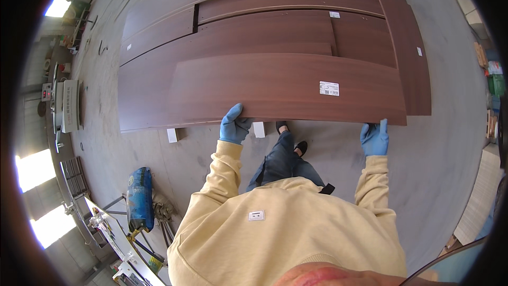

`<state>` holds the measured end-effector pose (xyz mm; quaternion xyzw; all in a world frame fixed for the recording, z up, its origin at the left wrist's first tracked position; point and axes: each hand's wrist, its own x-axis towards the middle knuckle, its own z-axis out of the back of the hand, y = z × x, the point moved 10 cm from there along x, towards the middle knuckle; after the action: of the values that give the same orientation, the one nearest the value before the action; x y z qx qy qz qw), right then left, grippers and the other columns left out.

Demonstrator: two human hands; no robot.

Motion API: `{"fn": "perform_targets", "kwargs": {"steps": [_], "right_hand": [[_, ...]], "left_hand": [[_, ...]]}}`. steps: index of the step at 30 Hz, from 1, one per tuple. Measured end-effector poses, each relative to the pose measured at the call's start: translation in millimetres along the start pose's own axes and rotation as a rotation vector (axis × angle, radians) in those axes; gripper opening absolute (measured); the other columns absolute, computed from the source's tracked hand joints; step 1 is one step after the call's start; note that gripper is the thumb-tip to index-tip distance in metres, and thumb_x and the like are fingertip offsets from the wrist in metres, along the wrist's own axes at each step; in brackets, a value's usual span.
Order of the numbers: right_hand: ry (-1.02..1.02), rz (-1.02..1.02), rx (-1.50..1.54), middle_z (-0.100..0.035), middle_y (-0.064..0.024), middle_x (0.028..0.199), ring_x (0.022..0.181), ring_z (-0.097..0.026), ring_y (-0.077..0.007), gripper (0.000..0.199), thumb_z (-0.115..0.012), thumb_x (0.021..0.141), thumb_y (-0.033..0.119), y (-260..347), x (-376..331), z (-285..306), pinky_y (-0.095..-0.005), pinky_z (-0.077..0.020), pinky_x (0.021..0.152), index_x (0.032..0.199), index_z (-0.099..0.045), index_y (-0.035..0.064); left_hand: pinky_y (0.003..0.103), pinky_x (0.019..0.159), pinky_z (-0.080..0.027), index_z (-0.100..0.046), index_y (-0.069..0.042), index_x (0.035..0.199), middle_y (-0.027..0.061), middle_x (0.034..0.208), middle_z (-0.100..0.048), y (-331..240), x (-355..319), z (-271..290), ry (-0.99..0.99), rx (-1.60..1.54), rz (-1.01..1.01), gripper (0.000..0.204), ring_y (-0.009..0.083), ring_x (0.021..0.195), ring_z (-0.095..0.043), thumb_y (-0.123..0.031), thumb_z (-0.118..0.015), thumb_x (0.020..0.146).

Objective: The person picks up brown wood panels from a stack, wipes each panel with a cloth, and places them back on the stack. The person also removes eyeglasses briefly during the task.

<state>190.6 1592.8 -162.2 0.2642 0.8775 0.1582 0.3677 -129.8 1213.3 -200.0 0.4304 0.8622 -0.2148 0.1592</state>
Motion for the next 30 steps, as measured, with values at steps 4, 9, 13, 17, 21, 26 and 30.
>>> {"fn": "perform_targets", "kwargs": {"steps": [4, 9, 13, 17, 21, 26, 30], "right_hand": [[-0.238, 0.037, -0.190, -0.073, 0.0033, 0.110, 0.097, -0.069, -0.0113, 0.024, -0.077, 0.095, 0.017, -2, 81, 8, -0.0277, -0.0606, 0.074, 0.118, -0.070, 0.0161], [-0.256, 0.038, -0.206, -0.075, 0.0027, 0.103, 0.094, -0.070, -0.0124, 0.018, -0.076, 0.092, 0.010, -9, 195, -16, -0.0286, -0.0594, 0.073, 0.109, -0.073, 0.0171], [-0.194, 0.027, -0.237, -0.075, 0.0014, 0.103, 0.094, -0.070, -0.0143, 0.021, -0.076, 0.091, 0.008, -13, 295, -28, -0.0325, -0.0591, 0.076, 0.110, -0.073, 0.0173], [-0.170, 0.029, -0.225, -0.075, 0.0008, 0.106, 0.096, -0.070, -0.0160, 0.020, -0.075, 0.091, 0.006, -20, 381, -52, -0.0349, -0.0593, 0.078, 0.109, -0.073, 0.0167], [-0.121, 0.007, -0.187, -0.076, -0.0012, 0.105, 0.096, -0.071, -0.0186, 0.021, -0.074, 0.091, 0.003, -23, 479, -76, -0.0375, -0.0616, 0.080, 0.108, -0.073, 0.0159], [-0.039, 0.015, -0.231, -0.074, -0.0027, 0.107, 0.098, -0.069, -0.0201, 0.021, -0.074, 0.091, 0.002, -35, 574, -114, -0.0376, -0.0614, 0.083, 0.108, -0.073, 0.0133], [-0.035, -0.004, -0.225, -0.072, -0.0057, 0.109, 0.100, -0.068, -0.0232, 0.020, -0.072, 0.092, 0.001, -51, 619, -126, -0.0390, -0.0614, 0.086, 0.110, -0.071, 0.0098]], "left_hand": [[0.045, 0.090, -0.063, -0.073, -0.007, 0.104, 0.0095, 0.103, -0.078, -23, 69, -3, -0.189, 0.121, -0.089, 0.010, 0.0252, 0.098, -0.075, -0.010, -0.073, 0.095], [0.046, 0.096, -0.062, -0.073, -0.007, 0.102, 0.0094, 0.101, -0.077, -54, 174, 12, -0.227, 0.093, -0.081, 0.007, 0.0270, 0.097, -0.074, -0.008, -0.071, 0.094], [0.048, 0.098, -0.060, -0.071, -0.006, 0.098, 0.0093, 0.099, -0.076, -72, 263, 13, -0.283, 0.075, -0.108, 0.006, 0.0278, 0.096, -0.073, -0.005, -0.072, 0.093], [0.046, 0.093, -0.059, -0.072, -0.010, 0.097, 0.0065, 0.097, -0.075, -96, 339, 24, -0.346, 0.089, -0.160, 0.009, 0.0259, 0.090, -0.071, -0.006, -0.075, 0.090], [0.044, 0.087, -0.059, -0.072, -0.015, 0.094, 0.0031, 0.092, -0.075, -120, 426, 29, -0.316, 0.136, -0.204, 0.009, 0.0249, 0.089, -0.071, -0.010, -0.077, 0.088], [0.049, 0.092, -0.058, -0.072, -0.013, 0.093, 0.0045, 0.091, -0.074, -156, 507, 42, -0.310, 0.147, -0.275, 0.008, 0.0281, 0.095, -0.071, -0.007, -0.075, 0.089], [0.051, 0.091, -0.057, -0.072, -0.013, 0.093, 0.0049, 0.093, -0.074, -166, 546, 59, -0.286, 0.151, -0.306, 0.007, 0.0298, 0.097, -0.070, -0.009, -0.076, 0.089]]}}
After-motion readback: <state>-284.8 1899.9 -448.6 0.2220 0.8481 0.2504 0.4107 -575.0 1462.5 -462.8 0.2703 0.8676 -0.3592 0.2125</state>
